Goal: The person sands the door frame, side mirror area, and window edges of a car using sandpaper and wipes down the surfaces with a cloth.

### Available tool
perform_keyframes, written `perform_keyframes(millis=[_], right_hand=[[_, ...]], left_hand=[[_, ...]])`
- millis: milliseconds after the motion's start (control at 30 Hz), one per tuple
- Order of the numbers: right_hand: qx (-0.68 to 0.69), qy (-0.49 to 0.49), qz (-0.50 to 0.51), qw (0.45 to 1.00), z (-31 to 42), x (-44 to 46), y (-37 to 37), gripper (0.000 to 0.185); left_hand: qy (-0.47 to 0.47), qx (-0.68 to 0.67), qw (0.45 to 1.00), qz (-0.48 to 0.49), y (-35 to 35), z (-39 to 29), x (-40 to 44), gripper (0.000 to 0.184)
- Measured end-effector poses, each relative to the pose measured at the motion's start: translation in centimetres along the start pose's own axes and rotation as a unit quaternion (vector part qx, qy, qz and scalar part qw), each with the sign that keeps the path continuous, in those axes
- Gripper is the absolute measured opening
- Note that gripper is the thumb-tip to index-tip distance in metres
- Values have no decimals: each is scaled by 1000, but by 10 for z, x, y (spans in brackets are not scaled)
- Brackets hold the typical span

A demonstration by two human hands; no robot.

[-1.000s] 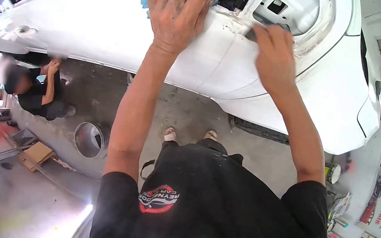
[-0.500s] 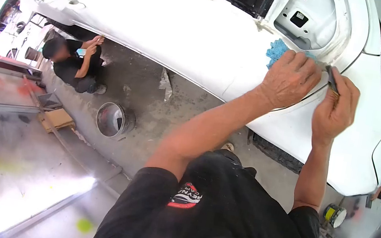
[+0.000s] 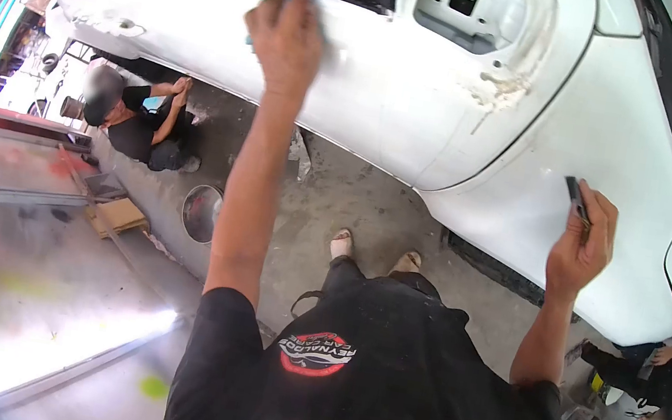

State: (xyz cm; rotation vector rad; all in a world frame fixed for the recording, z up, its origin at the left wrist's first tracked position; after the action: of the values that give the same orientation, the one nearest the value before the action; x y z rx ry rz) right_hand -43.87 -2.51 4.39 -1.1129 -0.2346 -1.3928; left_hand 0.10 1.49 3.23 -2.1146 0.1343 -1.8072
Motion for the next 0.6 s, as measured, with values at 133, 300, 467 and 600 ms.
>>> perform_keyframes(millis=[133, 300, 467, 600], right_hand=[[31, -27, 19, 999, 2, 12, 16, 28], [70, -45, 6, 996, 20, 18, 24, 25], [67, -47, -22, 996, 30, 21, 27, 26], [49, -40, -22, 998, 38, 22, 20, 27]], left_hand=[[104, -96, 990, 6, 10, -142, -27, 23], [-49, -241, 968, 47, -2, -234, -22, 21], [-65, -355, 932, -34, 10, -231, 24, 20], [89, -220, 969, 69, 8, -214, -14, 23]])
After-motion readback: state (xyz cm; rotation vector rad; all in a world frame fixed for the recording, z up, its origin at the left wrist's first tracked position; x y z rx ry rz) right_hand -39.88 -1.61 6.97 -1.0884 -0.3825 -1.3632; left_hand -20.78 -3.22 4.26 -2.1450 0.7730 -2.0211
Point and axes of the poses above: each hand's wrist, its own x-axis towards the middle knuckle, its own y-axis out of the palm, z = x × y, the point moved 5 cm from there along x, towards the middle knuckle
